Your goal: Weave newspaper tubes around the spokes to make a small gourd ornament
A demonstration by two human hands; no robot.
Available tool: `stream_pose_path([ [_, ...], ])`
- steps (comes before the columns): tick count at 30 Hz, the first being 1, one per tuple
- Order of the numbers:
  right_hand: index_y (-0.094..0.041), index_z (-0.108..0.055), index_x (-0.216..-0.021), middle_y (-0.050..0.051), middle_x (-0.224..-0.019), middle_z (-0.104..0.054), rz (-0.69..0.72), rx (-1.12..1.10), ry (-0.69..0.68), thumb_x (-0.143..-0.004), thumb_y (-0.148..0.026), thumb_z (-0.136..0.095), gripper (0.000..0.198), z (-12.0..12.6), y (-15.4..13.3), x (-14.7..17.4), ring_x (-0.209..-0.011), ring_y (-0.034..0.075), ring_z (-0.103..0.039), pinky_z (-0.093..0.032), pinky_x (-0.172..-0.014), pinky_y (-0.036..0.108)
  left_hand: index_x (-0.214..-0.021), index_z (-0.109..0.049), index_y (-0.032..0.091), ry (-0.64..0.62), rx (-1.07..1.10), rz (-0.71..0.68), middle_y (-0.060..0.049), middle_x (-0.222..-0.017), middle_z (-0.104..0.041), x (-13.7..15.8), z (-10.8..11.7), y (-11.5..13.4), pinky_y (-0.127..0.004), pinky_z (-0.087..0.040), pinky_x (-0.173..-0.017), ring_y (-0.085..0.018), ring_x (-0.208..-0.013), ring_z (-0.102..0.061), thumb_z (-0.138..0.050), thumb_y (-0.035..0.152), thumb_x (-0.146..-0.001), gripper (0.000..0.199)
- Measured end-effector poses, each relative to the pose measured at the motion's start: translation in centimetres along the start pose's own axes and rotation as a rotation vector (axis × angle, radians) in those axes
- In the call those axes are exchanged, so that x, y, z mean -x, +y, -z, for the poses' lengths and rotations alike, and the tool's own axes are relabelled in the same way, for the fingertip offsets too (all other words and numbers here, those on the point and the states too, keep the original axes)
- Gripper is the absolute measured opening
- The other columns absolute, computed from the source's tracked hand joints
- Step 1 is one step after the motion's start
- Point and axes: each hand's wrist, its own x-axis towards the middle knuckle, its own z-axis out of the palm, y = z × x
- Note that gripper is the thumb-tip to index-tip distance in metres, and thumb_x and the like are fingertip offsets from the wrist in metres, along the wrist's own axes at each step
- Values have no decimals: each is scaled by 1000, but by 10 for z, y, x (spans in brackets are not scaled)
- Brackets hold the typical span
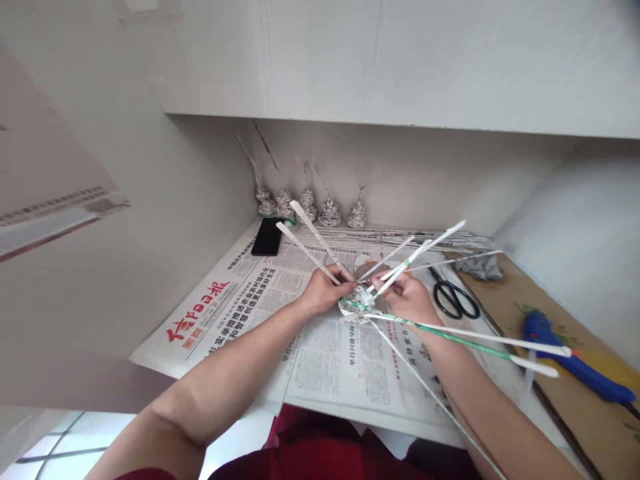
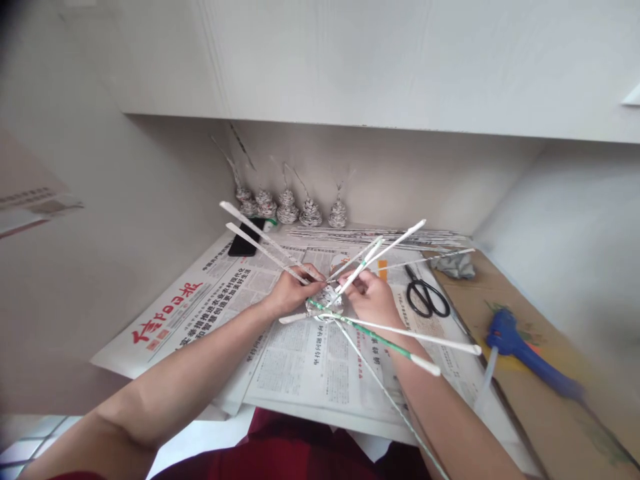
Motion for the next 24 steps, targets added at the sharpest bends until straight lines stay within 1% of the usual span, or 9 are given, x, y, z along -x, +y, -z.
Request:
stream_pose_path([
  [2,-18,-65,-86,2,-69,-64,-63,-78,-8,-71,-51,-70,37,-2,1,1,-54,12,-55,-43,-49,25,-73,-64,13,16,12,-12,-3,-71,-66,0,-2,1,-23,-46,-64,-12,-65,-59,-70,29,-71,17],
  [4,-18,-64,-85,1,-63,-61,-137,-180,-6,-68,-53,-72,40,-4,-1,1,-45,10,-49,-36,-38,23,-77,-66,12,30,28,-18,-5,-76,-69,1,-3,2,-25,-48,-68,-14,-69,-61,-70,28,-70,18],
  [6,-18,-63,-82,0,-60,-59,-186,-266,2,-64,-53,-74,41,-6,-4,1,-42,9,-46,-33,-34,22,-82,-68,12,42,43,-18,-6,-80,-70,2,-3,6,-26,-49,-70,-15,-72,-63,-70,28,-71,19],
  [9,-17,-63,-76,-1,-58,-59,-208,-363,49,-60,-49,-77,39,-10,-8,2,-42,8,-46,-33,-34,21,-83,-69,11,54,55,-28,-7,-81,-71,4,-3,11,-26,-50,-72,-15,-74,-64,-70,28,-71,20],
  [12,-16,-65,-80,-1,-58,-59,-214,-433,90,-58,-43,-78,37,-12,-9,2,-43,8,-46,-30,-34,19,-82,-69,11,47,48,-46,-6,-79,-71,4,-4,14,-25,-49,-70,-15,-72,-63,-69,27,-72,19],
  [16,-18,-66,-91,-1,-62,-62,-143,-402,78,-59,-35,-78,38,-14,-7,3,-47,10,-48,-33,-37,20,-81,-69,12,43,39,-68,-5,-78,-70,2,-5,8,-24,-48,-68,-13,-70,-62,-68,25,-72,17],
  [20,-21,-62,-86,-2,-62,-63,-135,-398,118,-56,-33,-80,37,-14,-5,3,-49,12,-52,-39,-43,23,-82,-70,12,118,-3,-34,-3,-74,-69,1,-6,2,-22,-46,-63,-12,-64,-59,-67,21,-70,15],
  [22,-20,-62,-82,-1,-65,-65,-153,-406,57,-58,-35,-78,33,-14,-3,3,-51,13,-54,-39,-45,24,-83,-70,12,160,-19,-10,-3,-74,-69,1,-6,2,-22,-46,-62,-11,-63,-59,-66,19,-70,15],
  [24,-18,-64,-80,0,-64,-65,-209,-345,-53,-61,-36,-76,29,-14,0,4,-49,12,-53,-38,-44,25,-82,-70,12,180,-24,5,-3,-74,-70,1,-6,4,-22,-46,-62,-12,-64,-59,-65,19,-70,15],
])
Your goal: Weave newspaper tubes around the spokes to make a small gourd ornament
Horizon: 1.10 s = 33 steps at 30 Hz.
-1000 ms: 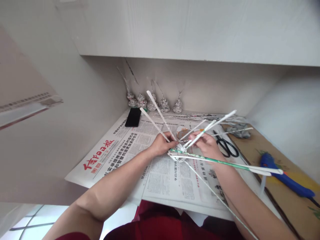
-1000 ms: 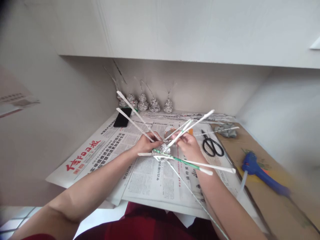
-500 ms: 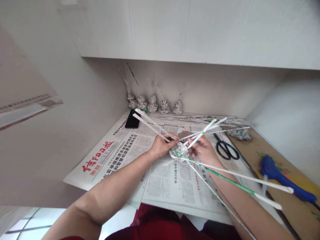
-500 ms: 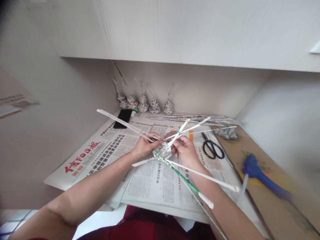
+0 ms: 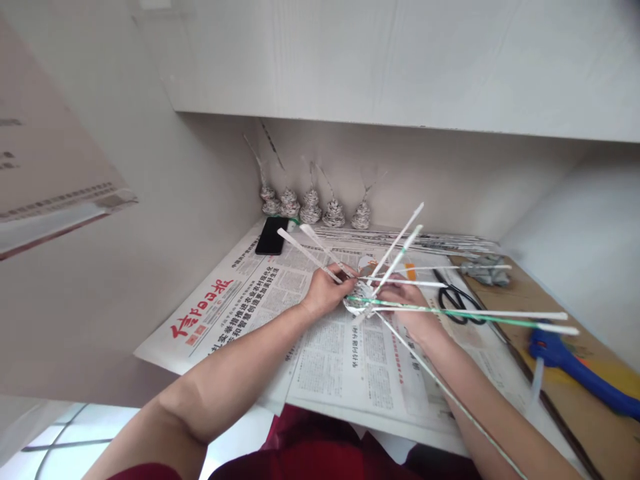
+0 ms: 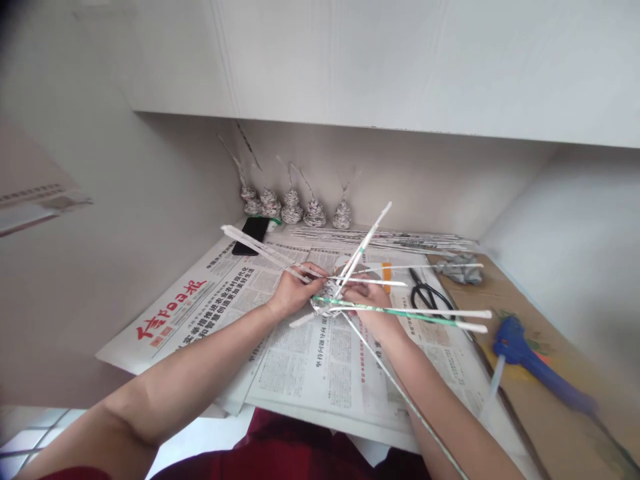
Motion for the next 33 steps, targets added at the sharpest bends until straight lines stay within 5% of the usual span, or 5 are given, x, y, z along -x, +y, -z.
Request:
stream_pose_path([
  [4,-16,-68,-74,2,-63,-67,-86,223,11,-63,-39,-74,27,2,7,-1,-52,15,-58,-43,-50,27,-80,-70,12,-30,15,-6,-5,-78,-71,3,0,3,-23,-47,-65,-13,-68,-61,-66,19,-71,13],
  [9,-17,-71,-74,5,-71,-71,42,412,99,-68,-40,-68,25,4,11,-4,-68,21,-65,-48,-62,30,-80,-69,11,-133,66,-1,-6,-76,-70,3,0,-2,-22,-46,-64,-12,-67,-61,-68,24,-72,16],
  [16,-17,-74,-78,5,-71,-72,49,318,-1,-66,-40,-71,26,8,22,-12,-67,21,-65,-50,-65,31,-77,-69,11,-149,81,-2,-6,-75,-69,1,0,-7,-24,-47,-66,-13,-67,-61,-74,28,-69,20],
  [25,-16,-65,-64,-2,-51,-57,-142,-82,11,-64,-48,-75,33,-7,6,1,-40,10,-47,-38,-38,24,-75,-68,12,-129,59,-30,-4,-75,-68,3,0,-7,-22,-46,-68,-12,-70,-61,-68,22,-72,10],
  [33,-17,-69,-80,-2,-51,-57,-136,-140,12,-57,-40,-80,34,-8,14,-5,-43,11,-48,-39,-38,23,-80,-73,13,-169,-28,1,-6,-80,-73,-4,4,-16,-25,-49,-71,-15,-73,-65,-70,22,-69,14],
])
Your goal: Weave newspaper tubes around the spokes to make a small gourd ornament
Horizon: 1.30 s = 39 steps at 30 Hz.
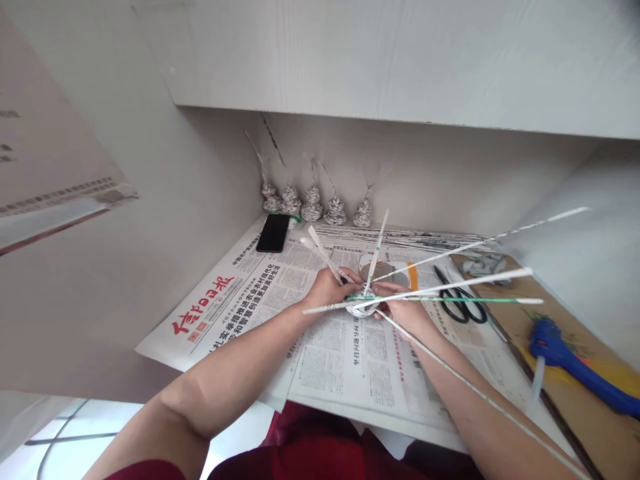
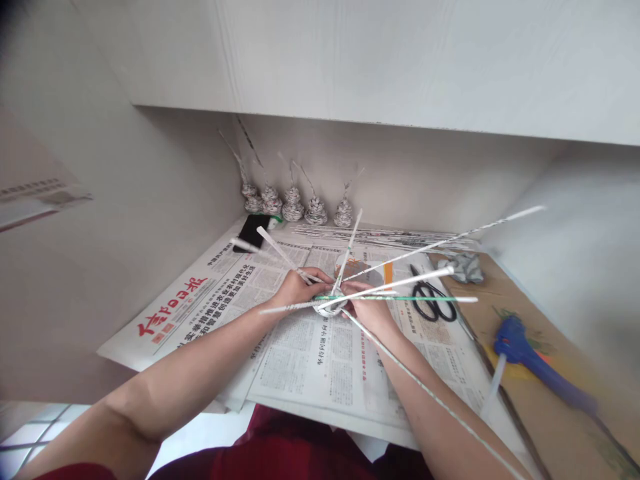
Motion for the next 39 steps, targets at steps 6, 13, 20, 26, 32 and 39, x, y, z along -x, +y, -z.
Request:
stream_pose_path([
  [6,-20,-70,-75,0,-56,-62,55,151,-45,-64,-45,-74,28,3,3,-1,-45,13,-49,-41,-43,28,-83,-74,13,50,-44,49,-6,-79,-73,-3,2,-1,-26,-49,-69,-16,-70,-65,-71,29,-70,21],
  [13,-20,-69,-72,1,-55,-62,73,297,25,-64,-43,-72,24,-1,-3,4,-45,15,-51,-41,-44,28,-88,-74,11,-84,-35,134,-7,-80,-73,0,3,-1,-24,-48,-65,-15,-68,-63,-70,30,-69,26],
  [20,-19,-67,-76,3,-65,-67,157,385,46,-70,-42,-67,24,0,9,1,-50,15,-55,-45,-50,28,-80,-71,10,-78,-44,161,-5,-73,-70,0,2,3,-22,-46,-63,-12,-65,-60,-64,16,-70,13],
  [26,-18,-65,-78,3,-70,-68,231,497,53,-74,-41,-64,23,0,8,3,-56,15,-58,-45,-54,27,-78,-70,13,-83,-125,143,-4,-74,-70,2,0,3,-23,-46,-66,-13,-68,-61,-60,15,-73,11],
  [32,-19,-65,-74,4,-74,-70,265,539,65,-73,-41,-65,22,-1,6,4,-61,16,-60,-45,-56,26,-77,-72,14,-64,-102,78,-3,-71,-70,4,0,1,-23,-45,-64,-14,-66,-61,-65,32,-73,20],
  [39,-19,-62,-71,1,-61,-64,216,470,78,-72,-44,-66,25,-2,5,5,-54,14,-55,-42,-51,26,-73,-70,14,56,-109,100,-2,-65,-66,6,-4,7,-23,-43,-60,-14,-62,-58,-63,33,-75,21],
])
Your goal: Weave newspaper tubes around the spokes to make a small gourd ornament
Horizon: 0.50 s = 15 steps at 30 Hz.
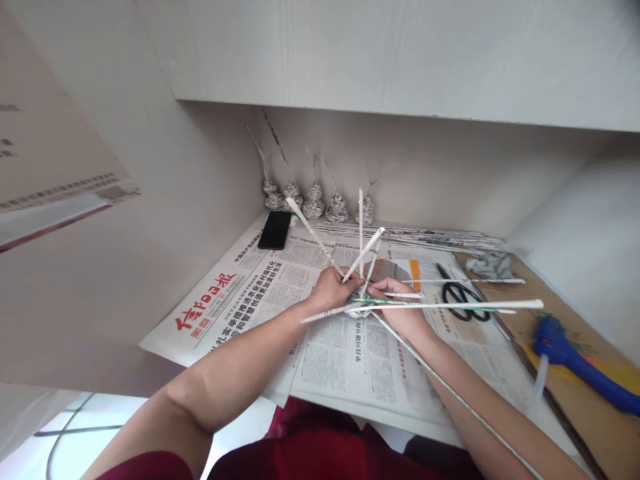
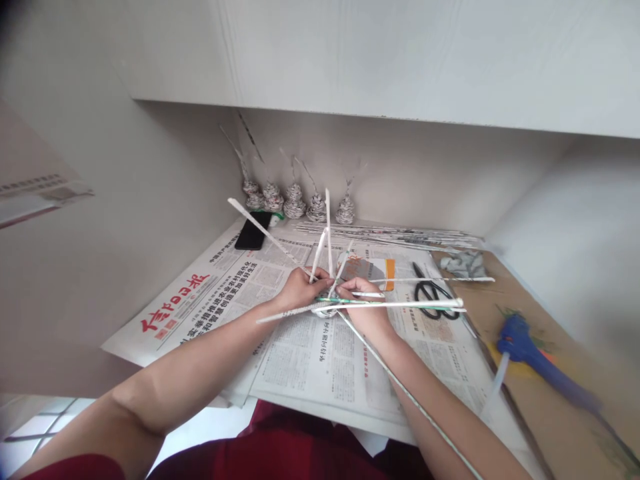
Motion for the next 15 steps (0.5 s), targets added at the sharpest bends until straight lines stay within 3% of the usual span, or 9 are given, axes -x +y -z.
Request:
stream_pose_path([
  [4,-18,-63,-71,2,-62,-65,-13,13,47,-69,-48,-69,31,0,-6,0,-54,15,-56,-43,-51,27,-72,-68,14,68,72,15,-1,-65,-65,0,-3,0,-23,-43,-59,-13,-62,-57,-64,33,-74,20],
  [11,-19,-65,-79,0,-60,-65,-173,-400,-57,-60,-48,-79,37,-4,-2,-4,-47,14,-56,-44,-42,27,-74,-68,13,79,133,-1,-2,-67,-66,-3,-1,3,-23,-45,-63,-13,-64,-58,-65,33,-73,20],
  [15,-18,-68,-82,3,-66,-68,-119,-428,-78,-57,-47,-82,40,-4,1,-5,-49,15,-58,-44,-42,27,-72,-67,13,63,139,-11,-2,-68,-67,-1,-2,5,-23,-46,-63,-14,-65,-59,-64,31,-75,18],
])
